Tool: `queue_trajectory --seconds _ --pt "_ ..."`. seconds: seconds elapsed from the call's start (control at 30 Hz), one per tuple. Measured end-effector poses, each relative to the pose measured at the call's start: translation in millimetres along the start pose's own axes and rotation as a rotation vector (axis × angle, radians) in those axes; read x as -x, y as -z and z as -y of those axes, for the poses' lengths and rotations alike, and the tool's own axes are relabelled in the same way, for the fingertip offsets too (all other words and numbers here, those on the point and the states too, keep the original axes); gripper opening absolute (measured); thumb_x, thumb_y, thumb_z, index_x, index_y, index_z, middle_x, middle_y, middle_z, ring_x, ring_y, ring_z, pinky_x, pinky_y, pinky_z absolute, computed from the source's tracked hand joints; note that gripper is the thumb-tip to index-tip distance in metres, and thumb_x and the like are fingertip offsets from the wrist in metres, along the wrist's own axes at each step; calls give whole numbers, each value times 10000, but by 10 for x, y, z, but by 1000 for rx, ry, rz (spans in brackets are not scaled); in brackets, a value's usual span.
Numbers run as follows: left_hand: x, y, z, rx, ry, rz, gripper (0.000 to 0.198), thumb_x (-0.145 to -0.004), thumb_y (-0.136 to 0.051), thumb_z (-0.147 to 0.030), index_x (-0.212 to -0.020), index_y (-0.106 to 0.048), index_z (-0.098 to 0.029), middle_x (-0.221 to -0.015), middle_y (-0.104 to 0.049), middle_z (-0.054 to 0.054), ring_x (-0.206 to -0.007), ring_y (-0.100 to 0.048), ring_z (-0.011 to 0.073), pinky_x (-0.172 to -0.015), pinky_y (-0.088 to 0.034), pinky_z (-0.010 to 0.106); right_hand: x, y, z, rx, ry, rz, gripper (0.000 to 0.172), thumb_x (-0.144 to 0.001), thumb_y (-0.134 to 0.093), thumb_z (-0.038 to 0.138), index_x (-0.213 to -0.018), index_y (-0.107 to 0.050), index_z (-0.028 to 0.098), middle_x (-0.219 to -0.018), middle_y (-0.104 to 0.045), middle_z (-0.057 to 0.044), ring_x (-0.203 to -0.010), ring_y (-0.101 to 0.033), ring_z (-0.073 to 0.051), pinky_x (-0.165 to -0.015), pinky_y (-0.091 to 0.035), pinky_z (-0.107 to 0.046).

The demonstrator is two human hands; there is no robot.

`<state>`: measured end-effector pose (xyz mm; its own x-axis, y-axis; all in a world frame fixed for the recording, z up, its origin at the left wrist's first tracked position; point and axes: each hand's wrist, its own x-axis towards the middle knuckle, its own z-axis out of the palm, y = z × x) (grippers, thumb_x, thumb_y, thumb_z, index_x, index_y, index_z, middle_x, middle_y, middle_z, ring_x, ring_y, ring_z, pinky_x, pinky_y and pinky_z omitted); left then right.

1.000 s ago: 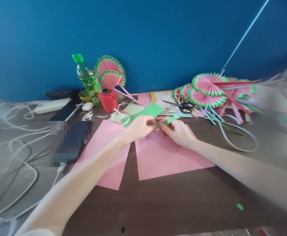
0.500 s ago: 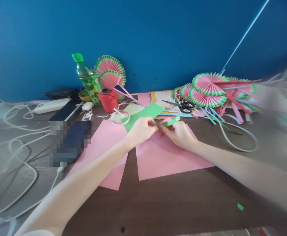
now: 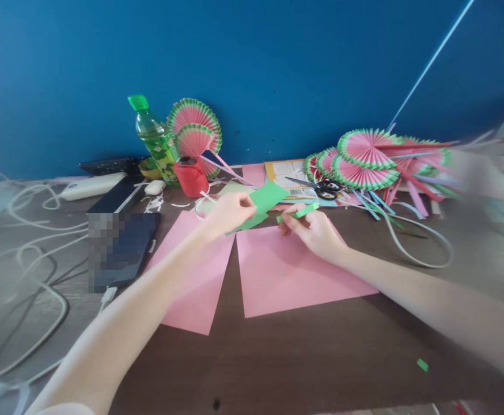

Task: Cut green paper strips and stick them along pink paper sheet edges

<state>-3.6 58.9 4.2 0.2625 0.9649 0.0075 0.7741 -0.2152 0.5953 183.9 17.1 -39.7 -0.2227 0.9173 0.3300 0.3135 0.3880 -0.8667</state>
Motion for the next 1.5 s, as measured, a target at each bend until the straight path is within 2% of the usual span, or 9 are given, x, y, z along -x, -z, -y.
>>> queue_trajectory --seconds 0.1,0.2,0.4,0.53,0.7,0.83,1.0,1.2,1.5 --pt "-52 235 111 -426 53 -193 78 -677 -533 -258 -684 -581 -196 -782 -651 78 -833 -598 262 -700 -399 328 -6 -9 -21 -42 -37 -8 252 -827 -504 419 -782 -545 174 -692 -615 -31 -592 -608 -135 -590 -509 -278" --pt "-93 407 228 -698 205 -236 167 -724 -477 -264 -716 -604 -155 -817 -656 153 -895 -596 332 -742 -387 385 -4 -16 -33 -56 -69 -7 248 -810 -524 416 -786 -551 170 -712 -616 -35 -579 -603 -126 -567 -515 -271" --pt "-116 536 388 -735 267 -197 238 -733 -475 -344 -678 -603 -151 -836 -658 183 -916 -590 367 -731 -399 398 -4 -26 -40 -61 -73 2 225 -807 -529 385 -781 -559 164 -813 -617 -55 -577 -600 -112 -553 -519 -266" --pt "-114 505 327 -506 139 -239 146 -717 -505 -302 -745 -600 -195 -845 -671 101 -868 -604 283 -717 -415 341 -1 -34 -49 -53 -40 0 217 -811 -527 386 -808 -549 170 -817 -618 -51 -595 -597 -115 -567 -509 -263" --pt "-87 237 91 35 -136 148 241 -792 -421 -304 -807 -625 -177 -843 -679 37 -769 -610 153 -688 -435 248 12 -38 -69 51 53 -25 167 -816 -532 347 -801 -551 181 -836 -611 -43 -640 -591 -128 -604 -481 -271" --pt "9 9 -75 336 -145 396 294 -837 -385 -311 -868 -640 -168 -933 -682 32 -806 -616 129 -729 -427 243 3 -33 -87 163 212 -37 88 -825 -525 270 -775 -525 199 -782 -590 -21 -708 -573 -144 -640 -453 -273" --pt "53 -106 -83 482 -64 527 350 -823 -435 -421 -824 -626 -128 -834 -671 70 -719 -592 136 -666 -407 264 5 -34 -116 246 344 -34 56 -821 -529 241 -787 -496 212 -766 -571 -10 -747 -556 -155 -668 -445 -284" --pt "17 -118 -16 553 -61 691 196 -766 -546 -322 -740 -595 -135 -643 -550 -7 -597 -487 86 -593 -350 242 21 -56 -102 189 312 -50 153 -778 -592 301 -825 -479 210 -825 -576 -24 -768 -567 -166 -639 -459 -290" --pt "4 -77 -28 583 58 652 209 -725 -598 -335 -686 -530 -141 -601 -484 -27 -537 -442 70 -568 -344 248 -4 -33 -70 -47 111 31 262 -714 -652 402 -751 -496 195 -763 -544 -6 -730 -561 -149 -653 -483 -297"
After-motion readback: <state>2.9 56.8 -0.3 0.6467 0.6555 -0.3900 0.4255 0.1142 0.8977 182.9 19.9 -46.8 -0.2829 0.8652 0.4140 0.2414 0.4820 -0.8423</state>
